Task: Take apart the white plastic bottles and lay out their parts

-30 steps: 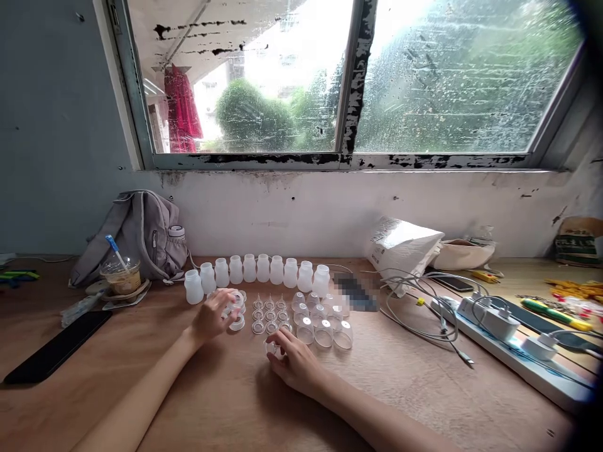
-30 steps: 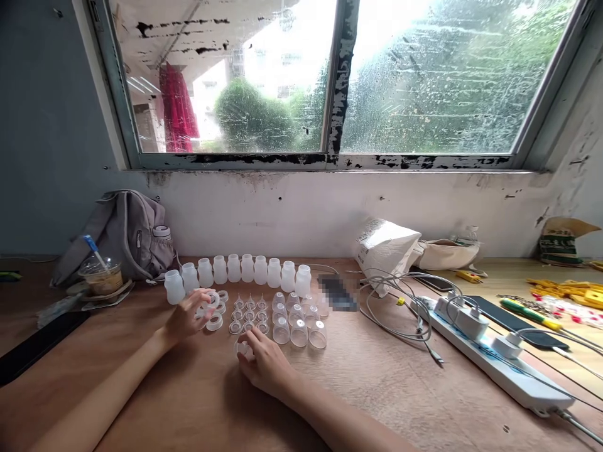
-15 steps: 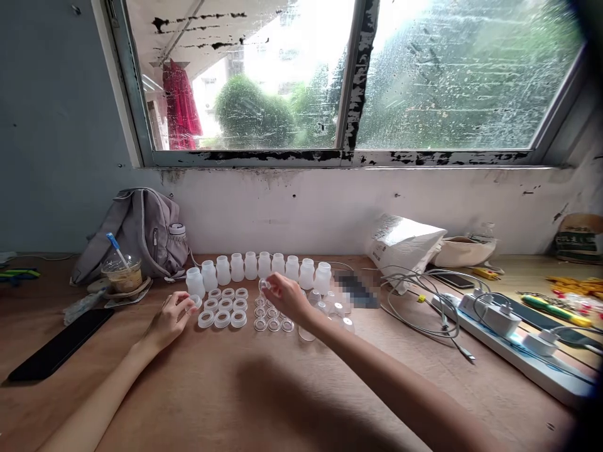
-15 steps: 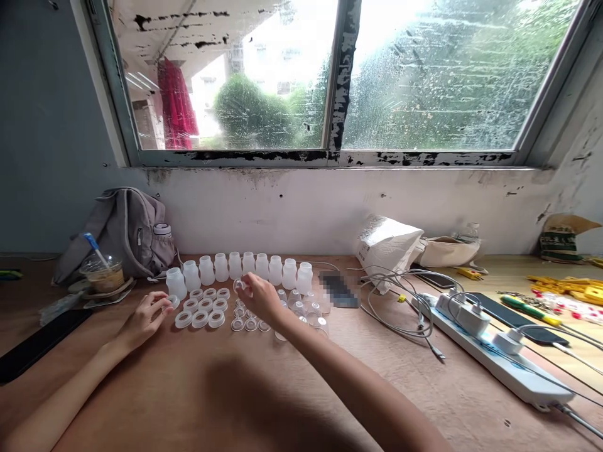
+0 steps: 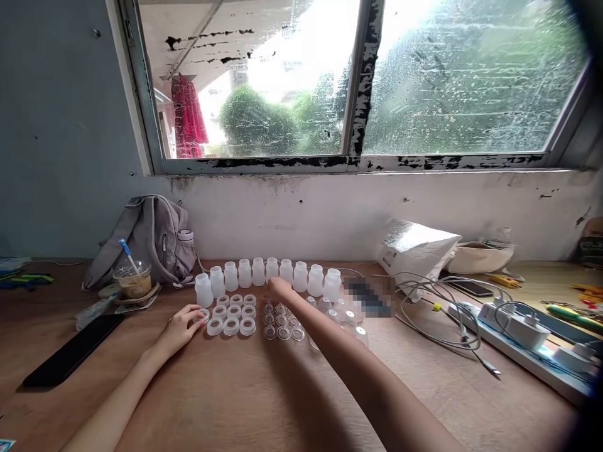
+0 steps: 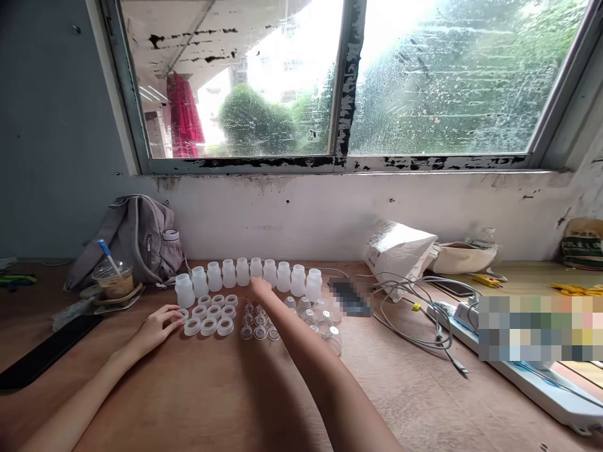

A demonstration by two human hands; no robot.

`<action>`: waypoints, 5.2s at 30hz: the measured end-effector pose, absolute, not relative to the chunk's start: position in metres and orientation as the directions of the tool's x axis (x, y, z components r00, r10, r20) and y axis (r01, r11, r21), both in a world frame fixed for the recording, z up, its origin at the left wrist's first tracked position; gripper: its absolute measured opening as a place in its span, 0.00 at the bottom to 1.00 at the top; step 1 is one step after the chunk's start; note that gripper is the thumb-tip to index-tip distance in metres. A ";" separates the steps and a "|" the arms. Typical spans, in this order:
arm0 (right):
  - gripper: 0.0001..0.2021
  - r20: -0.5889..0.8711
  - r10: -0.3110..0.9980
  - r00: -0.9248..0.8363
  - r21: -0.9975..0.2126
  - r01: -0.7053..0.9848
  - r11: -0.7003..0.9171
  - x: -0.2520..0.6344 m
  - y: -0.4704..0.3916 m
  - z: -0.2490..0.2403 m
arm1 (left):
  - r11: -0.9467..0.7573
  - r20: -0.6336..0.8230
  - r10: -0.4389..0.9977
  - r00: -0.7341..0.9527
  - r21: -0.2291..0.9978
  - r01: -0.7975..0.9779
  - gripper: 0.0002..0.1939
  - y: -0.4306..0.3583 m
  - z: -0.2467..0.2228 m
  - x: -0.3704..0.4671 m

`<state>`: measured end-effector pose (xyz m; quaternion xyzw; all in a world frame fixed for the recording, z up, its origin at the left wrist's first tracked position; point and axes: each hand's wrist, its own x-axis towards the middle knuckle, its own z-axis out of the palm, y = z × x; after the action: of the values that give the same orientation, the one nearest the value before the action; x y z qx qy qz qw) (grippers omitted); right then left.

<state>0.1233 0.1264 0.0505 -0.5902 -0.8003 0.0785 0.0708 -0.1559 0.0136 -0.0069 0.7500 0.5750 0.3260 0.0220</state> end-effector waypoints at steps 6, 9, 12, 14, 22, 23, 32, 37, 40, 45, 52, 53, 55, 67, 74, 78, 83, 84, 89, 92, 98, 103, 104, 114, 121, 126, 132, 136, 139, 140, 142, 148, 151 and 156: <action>0.14 0.072 0.946 -0.315 -0.206 0.924 0.323 0.128 0.122 0.050 | -0.321 0.485 0.871 0.082 0.434 0.841 0.10 0.014 -0.007 -0.154; 0.16 0.151 0.936 -0.317 -0.206 0.916 0.343 0.132 0.113 0.056 | -0.322 0.486 0.870 0.087 0.426 0.846 0.10 0.013 -0.004 -0.152; 0.15 0.237 0.908 -0.345 -0.198 0.898 0.393 0.141 0.091 0.065 | -0.336 0.476 0.871 0.117 0.405 0.850 0.11 0.011 -0.003 -0.150; 0.15 0.291 0.878 -0.381 -0.185 0.878 0.442 0.151 0.068 0.067 | -0.346 0.460 0.876 0.147 0.385 0.855 0.11 0.009 -0.002 -0.150; 0.09 0.639 0.605 -0.475 -0.149 0.695 0.703 0.220 -0.006 0.046 | -0.359 0.588 0.790 0.175 0.212 0.909 0.13 0.008 0.002 -0.142; 0.08 0.670 0.603 -0.434 -0.182 0.691 0.700 0.226 -0.007 0.044 | -0.369 0.608 0.772 0.185 0.192 0.909 0.12 0.007 0.004 -0.135; 0.08 0.689 0.562 -0.457 -0.188 0.636 0.748 0.227 -0.010 0.027 | -0.531 0.579 0.721 0.380 0.110 0.840 0.07 0.001 0.040 -0.029; 0.09 0.586 0.547 -0.598 -0.222 0.531 0.818 0.208 -0.040 0.015 | -0.497 0.569 0.740 0.358 0.105 0.861 0.07 0.001 0.022 0.003; 0.08 0.560 0.536 -0.632 -0.228 0.504 0.833 0.200 -0.046 0.012 | -0.493 0.551 0.750 0.366 0.098 0.864 0.10 0.001 0.011 0.007; 0.08 0.571 0.586 -0.575 -0.288 0.528 0.799 0.203 -0.034 0.006 | -0.474 0.533 0.771 0.349 0.113 0.873 0.11 -0.001 0.015 -0.004; 0.08 0.547 0.640 -0.539 -0.311 0.580 0.753 0.205 -0.025 -0.006 | -0.564 0.514 0.746 0.423 0.152 0.811 0.09 -0.003 0.013 -0.010; 0.08 0.549 0.641 -0.537 -0.293 0.594 0.749 0.204 -0.025 -0.005 | -0.562 0.511 0.750 0.419 0.159 0.812 0.10 -0.003 0.012 -0.010; 0.07 0.562 0.632 -0.533 -0.220 0.640 0.736 0.204 -0.026 -0.001 | -0.552 0.503 0.760 0.411 0.165 0.817 0.10 -0.002 0.010 -0.008; 0.09 0.650 0.640 -0.409 0.004 0.845 0.535 0.217 -0.007 0.013 | -0.409 0.529 0.785 0.323 0.052 0.911 0.10 0.004 0.013 -0.022; 0.06 0.636 0.620 -0.460 0.006 0.806 0.592 0.215 -0.004 0.009 | -0.447 0.512 0.782 0.355 0.065 0.892 0.09 0.006 0.008 -0.024; 0.04 0.647 0.587 -0.487 -0.088 0.717 0.691 0.213 -0.017 0.016 | -0.470 0.513 0.777 0.365 0.088 0.878 0.08 0.007 0.005 -0.025; 0.03 0.580 0.567 -0.585 -0.189 0.580 0.792 0.206 -0.034 0.015 | -0.510 0.555 0.752 0.356 0.147 0.848 0.07 0.003 0.014 -0.021; 0.03 0.557 0.577 -0.598 -0.204 0.575 0.793 0.205 -0.035 0.014 | -0.534 0.568 0.740 0.362 0.167 0.829 0.07 0.001 0.017 -0.019; 0.10 0.480 0.614 -0.627 -0.253 0.571 0.781 0.208 -0.036 0.015 | -0.699 0.584 0.667 0.463 0.276 0.660 0.07 -0.013 0.027 -0.009; 0.15 0.517 0.618 -0.592 -0.271 0.571 0.775 0.211 -0.034 0.015 | -0.735 0.579 0.650 0.492 0.314 0.601 0.11 -0.023 0.026 0.001; 0.16 0.532 0.644 -0.550 -0.314 0.578 0.753 0.213 -0.028 0.011 | -0.751 0.520 0.649 0.555 0.325 0.575 0.17 -0.033 0.019 0.017; 0.19 0.512 0.673 -0.533 -0.362 0.577 0.732 0.212 -0.029 0.008 | -0.747 0.459 0.662 0.593 0.335 0.574 0.21 -0.030 0.017 0.019; 0.19 0.512 0.674 -0.532 -0.366 0.576 0.731 0.212 -0.030 0.007 | -0.745 0.448 0.664 0.598 0.338 0.575 0.21 -0.030 0.016 0.019; 0.17 0.511 0.691 -0.511 -0.391 0.578 0.716 0.211 -0.028 -0.002 | -0.728 0.400 0.684 0.610 0.319 0.607 0.22 -0.031 0.016 0.023; 0.16 0.484 0.702 -0.522 -0.396 0.585 0.708 0.211 -0.029 -0.002 | -0.726 0.384 0.685 0.619 0.299 0.619 0.19 -0.032 0.018 0.021; 0.16 0.487 0.698 -0.525 -0.400 0.576 0.713 0.210 -0.028 -0.004 | -0.736 0.414 0.675 0.611 0.310 0.602 0.15 -0.030 0.017 0.021; 0.20 0.533 0.625 -0.570 -0.406 0.476 0.780 0.211 -0.031 0.001 | -0.706 0.452 0.709 0.541 0.458 0.541 0.10 -0.028 0.013 0.024; 0.16 0.571 0.622 -0.535 -0.440 0.440 0.783 0.209 -0.036 0.007 | -0.588 0.442 0.808 0.389 0.646 0.487 0.11 -0.032 0.018 0.029; 0.09 0.599 0.645 -0.474 -0.451 0.466 0.761 0.206 -0.037 0.006 | -0.514 0.390 0.853 0.345 0.743 0.429 0.12 -0.037 0.022 0.034; 0.08 0.604 0.648 -0.465 -0.453 0.469 0.758 0.205 -0.037 0.005 | -0.485 0.365 0.867 0.340 0.776 0.404 0.12 -0.038 0.022 0.035; 0.07 0.600 0.660 -0.451 -0.459 0.482 0.746 0.205 -0.034 0.003 | -0.422 0.311 0.891 0.332 0.838 0.346 0.13 -0.041 0.022 0.038; 0.07 0.510 0.767 -0.389 -0.497 0.594 0.632 0.202 -0.026 -0.003 | -0.318 0.214 0.905 0.368 0.914 0.251 0.15 -0.045 0.015 0.039; 0.09 0.442 0.790 -0.424 -0.486 0.627 0.609 0.200 -0.026 -0.005 | -0.290 0.178 0.906 0.384 0.921 0.259 0.14 -0.046 0.010 0.036; 0.09 0.421 0.797 -0.432 -0.449 0.665 0.597 0.196 -0.027 -0.006 | -0.261 0.161 0.909 0.385 0.939 0.223 0.13 -0.046 0.007 0.031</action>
<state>0.1962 -0.0270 -0.0060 -0.4355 -0.8393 0.1080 0.3069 0.0314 -0.0458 0.0066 0.6982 0.4052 0.3783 0.4529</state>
